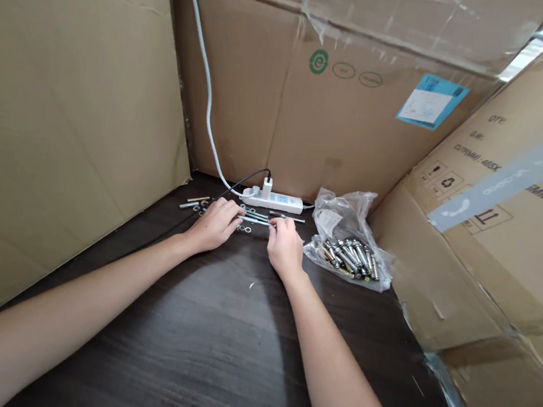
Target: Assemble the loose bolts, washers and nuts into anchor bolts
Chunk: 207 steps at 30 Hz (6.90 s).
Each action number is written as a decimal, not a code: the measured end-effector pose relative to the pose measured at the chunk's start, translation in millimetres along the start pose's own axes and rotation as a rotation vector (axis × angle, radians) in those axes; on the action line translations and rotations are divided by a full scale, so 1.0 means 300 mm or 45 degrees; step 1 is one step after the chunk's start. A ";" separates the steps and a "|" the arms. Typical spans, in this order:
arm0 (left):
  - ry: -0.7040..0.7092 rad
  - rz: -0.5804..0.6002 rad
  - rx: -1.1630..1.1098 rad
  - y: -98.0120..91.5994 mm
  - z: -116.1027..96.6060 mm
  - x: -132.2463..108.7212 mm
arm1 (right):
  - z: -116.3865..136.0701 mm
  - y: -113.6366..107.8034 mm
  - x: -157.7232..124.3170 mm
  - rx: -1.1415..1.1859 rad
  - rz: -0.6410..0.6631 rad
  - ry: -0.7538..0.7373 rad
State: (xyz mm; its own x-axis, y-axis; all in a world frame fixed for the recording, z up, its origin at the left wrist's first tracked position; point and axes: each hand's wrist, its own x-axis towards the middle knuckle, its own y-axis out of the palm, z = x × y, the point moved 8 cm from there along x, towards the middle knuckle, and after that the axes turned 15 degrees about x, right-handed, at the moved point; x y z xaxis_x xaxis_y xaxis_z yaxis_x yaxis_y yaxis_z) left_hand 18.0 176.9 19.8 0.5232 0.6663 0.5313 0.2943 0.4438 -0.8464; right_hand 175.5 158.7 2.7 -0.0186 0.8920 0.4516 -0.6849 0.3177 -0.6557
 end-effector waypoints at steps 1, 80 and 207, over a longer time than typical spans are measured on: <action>0.035 -0.020 -0.020 -0.013 -0.022 0.000 | 0.006 -0.010 -0.013 0.106 -0.015 -0.026; 0.392 0.043 -0.101 -0.034 -0.209 -0.007 | 0.008 -0.030 -0.167 -0.001 0.272 -0.199; -0.103 0.433 -1.546 0.075 -0.265 -0.037 | 0.035 -0.118 -0.179 0.579 -0.012 -0.089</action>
State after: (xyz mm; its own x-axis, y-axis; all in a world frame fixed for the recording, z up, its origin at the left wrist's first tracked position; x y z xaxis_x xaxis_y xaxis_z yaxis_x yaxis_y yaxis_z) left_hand 82.3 131.9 -7.9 0.6791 0.6919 0.2452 0.7201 -0.5632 -0.4053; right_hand 193.1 96.3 7.9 -0.0496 0.8609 0.5063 -0.9350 0.1382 -0.3265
